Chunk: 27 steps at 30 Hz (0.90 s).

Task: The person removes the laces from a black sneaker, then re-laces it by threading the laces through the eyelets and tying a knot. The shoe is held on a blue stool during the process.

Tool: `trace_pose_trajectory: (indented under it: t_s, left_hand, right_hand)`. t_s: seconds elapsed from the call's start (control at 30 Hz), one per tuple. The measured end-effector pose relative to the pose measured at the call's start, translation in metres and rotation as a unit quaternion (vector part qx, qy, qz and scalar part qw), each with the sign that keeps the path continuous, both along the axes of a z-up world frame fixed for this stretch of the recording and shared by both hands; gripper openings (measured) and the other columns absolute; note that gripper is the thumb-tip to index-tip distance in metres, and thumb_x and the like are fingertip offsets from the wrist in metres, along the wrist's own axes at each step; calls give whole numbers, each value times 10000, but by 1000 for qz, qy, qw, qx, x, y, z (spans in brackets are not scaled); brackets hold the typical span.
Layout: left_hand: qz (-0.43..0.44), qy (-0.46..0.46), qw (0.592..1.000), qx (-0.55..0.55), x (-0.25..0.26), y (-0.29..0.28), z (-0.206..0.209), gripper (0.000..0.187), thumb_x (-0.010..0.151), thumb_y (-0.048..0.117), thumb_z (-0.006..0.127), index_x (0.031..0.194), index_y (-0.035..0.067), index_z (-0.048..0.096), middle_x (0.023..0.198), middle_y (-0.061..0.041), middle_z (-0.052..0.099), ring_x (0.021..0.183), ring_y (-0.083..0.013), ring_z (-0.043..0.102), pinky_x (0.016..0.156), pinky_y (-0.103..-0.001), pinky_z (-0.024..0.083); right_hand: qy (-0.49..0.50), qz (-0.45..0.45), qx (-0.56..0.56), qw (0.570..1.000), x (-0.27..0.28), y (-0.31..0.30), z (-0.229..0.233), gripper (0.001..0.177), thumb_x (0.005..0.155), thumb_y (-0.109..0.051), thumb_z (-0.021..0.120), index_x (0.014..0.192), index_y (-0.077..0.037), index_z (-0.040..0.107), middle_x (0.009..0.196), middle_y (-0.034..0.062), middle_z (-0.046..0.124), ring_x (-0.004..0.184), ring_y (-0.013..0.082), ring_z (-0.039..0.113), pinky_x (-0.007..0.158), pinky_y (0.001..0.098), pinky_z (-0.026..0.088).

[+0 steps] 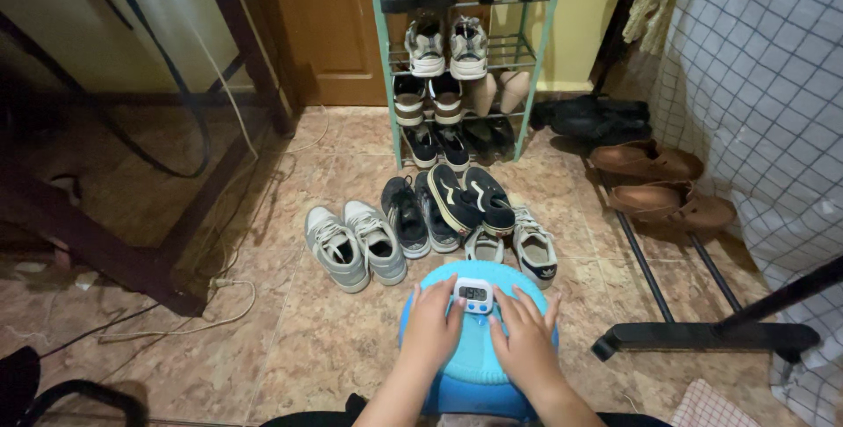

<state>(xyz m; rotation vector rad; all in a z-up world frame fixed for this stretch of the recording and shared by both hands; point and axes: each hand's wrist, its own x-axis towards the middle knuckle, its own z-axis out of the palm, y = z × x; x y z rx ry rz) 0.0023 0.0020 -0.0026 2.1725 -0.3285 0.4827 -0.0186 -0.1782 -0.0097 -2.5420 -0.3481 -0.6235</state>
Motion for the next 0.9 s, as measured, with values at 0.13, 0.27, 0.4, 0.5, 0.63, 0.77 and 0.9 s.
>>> trace_pose_trajectory:
  t_s: [0.13, 0.27, 0.4, 0.5, 0.63, 0.77, 0.9]
  left_hand:
    - [16, 97, 994, -42, 11, 16, 3, 359, 937, 168, 642, 1269, 32, 653, 1045, -214, 703, 1013, -397, 662, 894, -468, 512]
    - [4, 152, 982, -110, 32, 63, -7, 231, 948, 192, 641, 1093, 30, 718, 978, -180, 755, 911, -312, 721, 806, -408, 552]
    - [84, 171, 975, -112, 55, 140, -47, 238, 945, 207, 663, 1087, 23, 714, 944, -158, 757, 842, -245, 726, 761, -381, 560]
    - [130, 171, 969, -121, 68, 186, -95, 222, 890, 165, 701, 1041, 6, 734, 947, -174, 753, 875, -299, 737, 794, -401, 563]
    - [238, 325, 915, -22, 81, 192, -158, 265, 840, 156, 723, 1082, 50, 740, 1017, -201, 733, 990, -362, 711, 856, -449, 550]
    - [238, 342, 907, 49, 78, 170, -189, 241, 803, 153, 719, 1026, 65, 742, 1031, -214, 722, 1022, -387, 693, 888, -465, 543]
    - [303, 313, 899, 36, 72, 163, -196, 175, 857, 97, 624, 977, 37, 736, 1017, -247, 724, 1008, -410, 700, 866, -480, 545]
  right_hand:
    - [29, 38, -30, 998, -5, 16, 4, 584, 881, -271, 640, 1421, -96, 504, 1222, 86, 682, 1353, 302, 468, 1158, 731, -23]
    - [28, 77, -52, 995, -10, 36, 5, 675, 872, -295, 644, 1478, -89, 433, 1312, 106, 620, 1389, 339, 407, 1129, 751, -26]
    - [-49, 100, -81, 990, -19, 44, 0, 633, 848, -300, 632, 1445, -156, 477, 1431, 62, 558, 1400, 355, 385, 1109, 785, 5]
    - [-23, 88, -94, 991, -17, 40, -4, 599, 832, -316, 636, 1404, -201, 504, 1427, 22, 543, 1401, 338, 390, 1115, 806, 4]
    - [-26, 75, -86, 993, -14, 33, -9, 591, 847, -313, 620, 1417, -200, 508, 1434, 18, 542, 1419, 326, 392, 1140, 802, -9]
    - [-19, 78, -90, 993, -16, 32, -14, 578, 845, -317, 618, 1405, -211, 524, 1429, 14, 548, 1418, 316, 395, 1149, 791, -11]
    - [-16, 90, -85, 992, -15, 33, -14, 566, 856, -319, 611, 1404, -199, 531, 1431, 27, 547, 1418, 321, 396, 1158, 781, -2]
